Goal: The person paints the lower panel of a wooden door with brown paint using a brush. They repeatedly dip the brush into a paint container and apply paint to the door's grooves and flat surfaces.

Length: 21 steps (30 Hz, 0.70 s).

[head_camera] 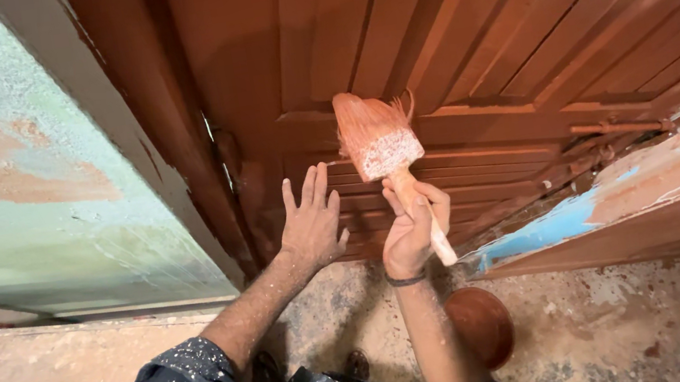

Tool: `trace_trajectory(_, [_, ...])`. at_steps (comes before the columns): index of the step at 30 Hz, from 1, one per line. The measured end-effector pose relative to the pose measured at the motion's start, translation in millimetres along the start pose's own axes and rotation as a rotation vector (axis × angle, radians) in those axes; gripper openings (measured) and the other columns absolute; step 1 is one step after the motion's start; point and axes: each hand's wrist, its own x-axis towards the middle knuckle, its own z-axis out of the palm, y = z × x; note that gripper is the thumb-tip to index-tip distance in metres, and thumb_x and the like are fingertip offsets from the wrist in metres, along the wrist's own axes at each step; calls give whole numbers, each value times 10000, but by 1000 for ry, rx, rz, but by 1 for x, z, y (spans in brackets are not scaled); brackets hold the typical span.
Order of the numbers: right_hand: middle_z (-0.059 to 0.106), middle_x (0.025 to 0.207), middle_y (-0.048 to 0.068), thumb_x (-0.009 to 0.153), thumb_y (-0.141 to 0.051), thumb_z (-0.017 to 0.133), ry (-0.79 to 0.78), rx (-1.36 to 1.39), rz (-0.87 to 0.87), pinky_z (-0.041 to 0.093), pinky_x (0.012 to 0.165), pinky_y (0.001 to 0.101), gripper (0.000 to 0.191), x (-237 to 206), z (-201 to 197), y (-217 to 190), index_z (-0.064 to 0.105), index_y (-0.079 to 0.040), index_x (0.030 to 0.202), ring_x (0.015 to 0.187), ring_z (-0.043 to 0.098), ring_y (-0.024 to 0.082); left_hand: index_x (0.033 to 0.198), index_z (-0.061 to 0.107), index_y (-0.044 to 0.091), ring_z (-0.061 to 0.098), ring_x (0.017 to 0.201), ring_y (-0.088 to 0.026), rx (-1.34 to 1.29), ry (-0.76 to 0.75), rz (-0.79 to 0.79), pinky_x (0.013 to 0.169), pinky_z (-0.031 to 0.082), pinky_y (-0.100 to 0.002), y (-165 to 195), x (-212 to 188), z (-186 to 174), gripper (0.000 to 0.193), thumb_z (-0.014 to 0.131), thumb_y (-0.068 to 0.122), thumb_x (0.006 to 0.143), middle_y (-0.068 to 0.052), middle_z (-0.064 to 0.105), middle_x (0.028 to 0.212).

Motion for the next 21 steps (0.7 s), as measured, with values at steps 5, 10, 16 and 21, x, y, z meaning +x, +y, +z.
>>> trace_trajectory(5, [623, 1154, 200, 987, -92, 527, 90, -140, 171, 617, 993, 486, 212, -22, 0, 22, 581, 61, 1124, 1073, 661, 334, 1328, 567, -27, 109, 1535, -401, -16, 0, 4, 1159, 148, -723, -4, -8, 0, 751, 755, 448, 778, -301, 150, 1630])
trace_trajectory(10, [606, 1181, 196, 977, -80, 521, 7, -60, 92, 633, 1003, 498, 210, -20, 11, 15, 572, 61, 1123, 1129, 661, 329, 1331, 567, -29, 103, 1537, -404, -18, -57, -4, 1167, 137, -722, -13, -12, 0, 730, 745, 433, 796, -301, 142, 1636])
trace_trajectory(16, [639, 1154, 257, 992, -91, 523, 7, 41, 15, 613, 942, 458, 225, -26, 23, 15, 548, 45, 1170, 1025, 712, 380, 1319, 578, -30, 116, 1539, -397, -42, 11, 3, 1170, 140, -715, -19, -17, -2, 727, 748, 427, 779, -304, 151, 1639])
trace_trajectory(21, [626, 1151, 228, 982, -88, 526, 112, -152, 219, 631, 970, 467, 238, -43, 11, 50, 579, 92, 1128, 1045, 688, 341, 1316, 570, -26, 120, 1539, -398, -21, -34, 5, 1170, 138, -717, -23, -26, -2, 719, 746, 425, 784, -297, 161, 1634])
